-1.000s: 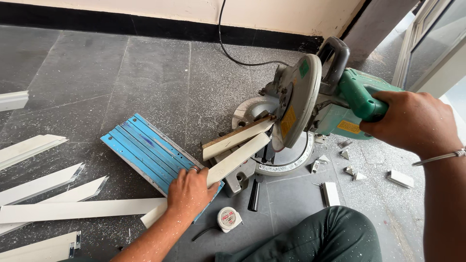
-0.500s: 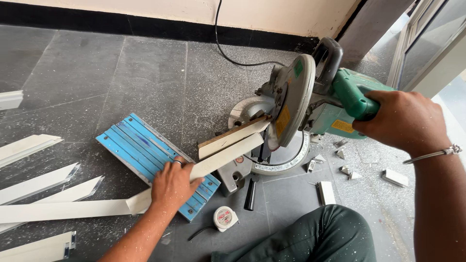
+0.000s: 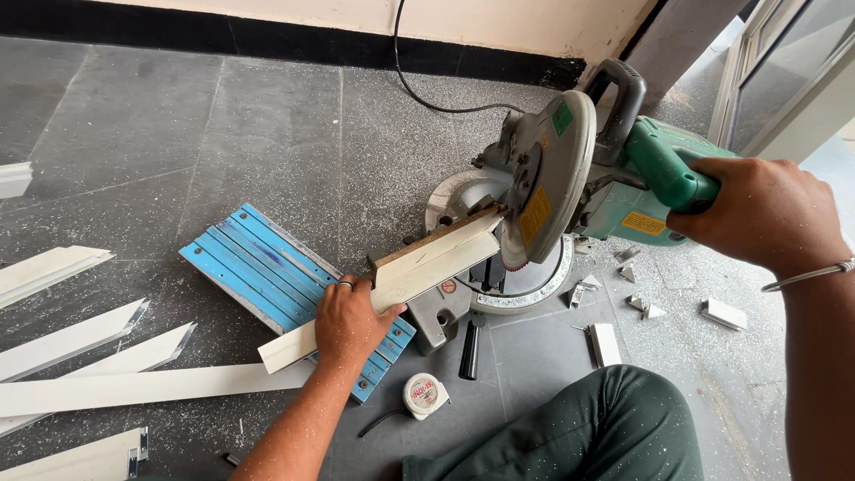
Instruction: The person sits on the floor and cuts white molding strips into angled pieces using a miter saw, holding each strip against the fence with one hand while pulling the saw down with the other. Cut pieces are set aside and stacked on the floor, and new strips are positioned for the next cut.
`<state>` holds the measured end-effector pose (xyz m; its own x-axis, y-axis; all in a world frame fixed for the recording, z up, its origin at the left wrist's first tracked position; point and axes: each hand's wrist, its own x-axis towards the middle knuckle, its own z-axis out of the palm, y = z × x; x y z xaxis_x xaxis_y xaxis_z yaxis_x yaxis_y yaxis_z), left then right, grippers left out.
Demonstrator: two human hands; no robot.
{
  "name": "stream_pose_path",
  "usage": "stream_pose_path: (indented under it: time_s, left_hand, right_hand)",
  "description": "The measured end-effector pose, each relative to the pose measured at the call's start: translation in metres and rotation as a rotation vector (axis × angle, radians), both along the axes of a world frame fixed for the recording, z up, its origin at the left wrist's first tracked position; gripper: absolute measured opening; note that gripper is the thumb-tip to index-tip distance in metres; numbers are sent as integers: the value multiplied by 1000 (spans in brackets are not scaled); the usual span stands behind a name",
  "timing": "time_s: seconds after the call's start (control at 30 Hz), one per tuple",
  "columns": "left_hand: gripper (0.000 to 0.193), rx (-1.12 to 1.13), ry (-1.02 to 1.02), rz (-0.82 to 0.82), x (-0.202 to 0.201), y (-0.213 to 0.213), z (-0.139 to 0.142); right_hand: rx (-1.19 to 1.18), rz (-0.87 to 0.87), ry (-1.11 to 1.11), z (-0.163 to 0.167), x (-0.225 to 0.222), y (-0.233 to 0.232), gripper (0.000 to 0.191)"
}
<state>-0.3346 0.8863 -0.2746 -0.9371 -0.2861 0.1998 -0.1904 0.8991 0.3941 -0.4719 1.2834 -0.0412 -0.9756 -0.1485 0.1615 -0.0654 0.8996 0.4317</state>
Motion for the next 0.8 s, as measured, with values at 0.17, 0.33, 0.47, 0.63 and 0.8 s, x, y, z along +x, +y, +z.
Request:
stream_pose_path:
  time_s: [0.17,0.33,0.47,0.63,0.8]
  left_hand:
    - [64,36,-38,19,-36,-31,-15]
    - [72,49,-73,10,-79,-101,4]
    - [66,-17,-81,-85,-117,-181,43]
    - [61,17,-126,-171,-166,-268,116]
    - [58,30,-288,-166,-184,-301,187]
  right_hand:
    - [12,4,4,-19,-28,-30,68]
    - [-1,7,26,4,-62,-107,69]
    - [-46,-39,52,48,-103,-183,68]
    - [-151,387,717,88,-125,-242,50]
    - [-1050,337,695,17,-105,-313,21]
